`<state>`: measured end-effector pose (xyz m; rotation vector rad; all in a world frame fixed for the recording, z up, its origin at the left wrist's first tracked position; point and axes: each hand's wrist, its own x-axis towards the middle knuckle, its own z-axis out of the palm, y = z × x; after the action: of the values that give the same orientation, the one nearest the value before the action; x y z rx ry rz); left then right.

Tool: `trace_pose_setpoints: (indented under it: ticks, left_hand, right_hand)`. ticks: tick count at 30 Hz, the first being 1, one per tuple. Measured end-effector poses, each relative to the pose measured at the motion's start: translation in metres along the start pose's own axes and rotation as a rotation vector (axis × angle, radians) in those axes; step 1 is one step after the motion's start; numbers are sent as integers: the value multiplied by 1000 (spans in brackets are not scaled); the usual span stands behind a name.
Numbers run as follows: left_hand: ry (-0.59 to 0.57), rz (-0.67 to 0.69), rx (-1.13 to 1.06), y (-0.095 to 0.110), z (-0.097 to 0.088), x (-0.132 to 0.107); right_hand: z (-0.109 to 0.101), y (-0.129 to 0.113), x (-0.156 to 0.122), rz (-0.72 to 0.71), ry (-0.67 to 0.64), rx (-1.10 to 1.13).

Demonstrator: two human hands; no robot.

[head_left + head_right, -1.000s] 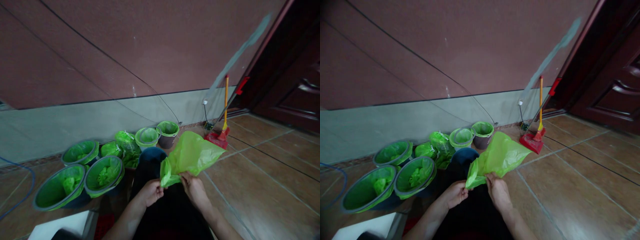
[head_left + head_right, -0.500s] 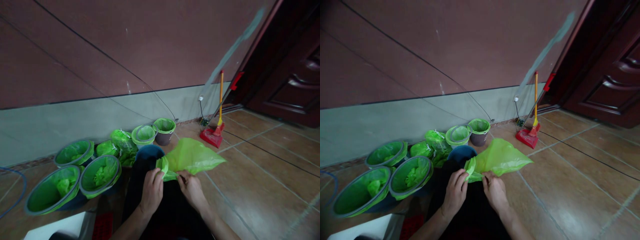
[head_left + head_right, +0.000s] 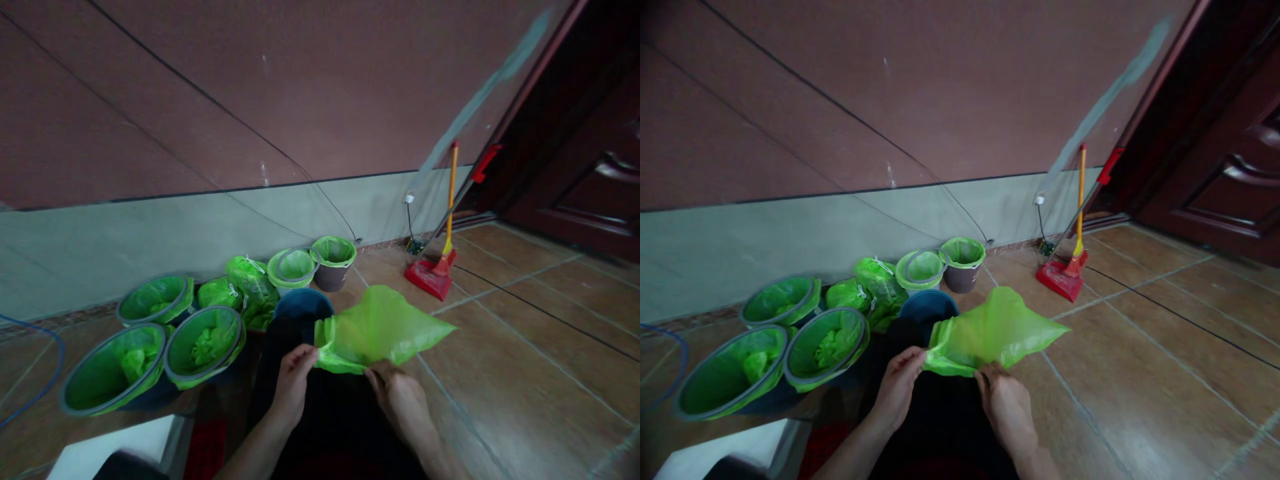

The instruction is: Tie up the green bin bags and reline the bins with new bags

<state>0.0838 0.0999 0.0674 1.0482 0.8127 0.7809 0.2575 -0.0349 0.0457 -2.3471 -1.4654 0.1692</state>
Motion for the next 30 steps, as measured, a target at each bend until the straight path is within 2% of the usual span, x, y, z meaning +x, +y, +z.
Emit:
trace_pose_setpoints:
  ticks: [3,5,7,10,13,15,18,22,24,25,27,28,30]
  left_hand:
    - [-156,135,324,-7,3,-27]
    - [-261,201,483,-12,3,-42]
    - [-319,253,604,-18,1,-51]
    - [-347,309,724,-21,-1,-54]
    - [-332,310,769,-19,-2,-54]
    - [-308,273,737,-18,-3,-55]
    - [-225,175,603,-24,-6,-57]
    - [-75,2,375,-37,-15,-54]
    - [-11,-20,293,-39,-21,-50]
    - [27,-10,261,-37,-24,-47]
    - [121,19,209,-31,-31,-39]
    - [171,30,187,-27,-35,-35]
    - [251,40,147,-17,-41,-24]
  right_hand:
    - [-17,14,-4,-47,-142,63]
    - [-30,14,5,-46,-163,136]
    - [-37,3,21,-12,-149,179]
    - [-29,-25,47,8,-155,128]
    - [-5,-47,64,26,-216,62]
    - [11,-54,70,48,-251,62]
    - [27,-61,75,81,-232,189]
    - [30,-64,80,-10,-206,481]
    - [24,-59,86,-78,-159,576]
    - [20,-54,90,-99,-100,567]
    - [8,-35,99,-99,48,413]
    - [3,-23,103,-72,107,291]
    - [-4,3,110,47,137,70]
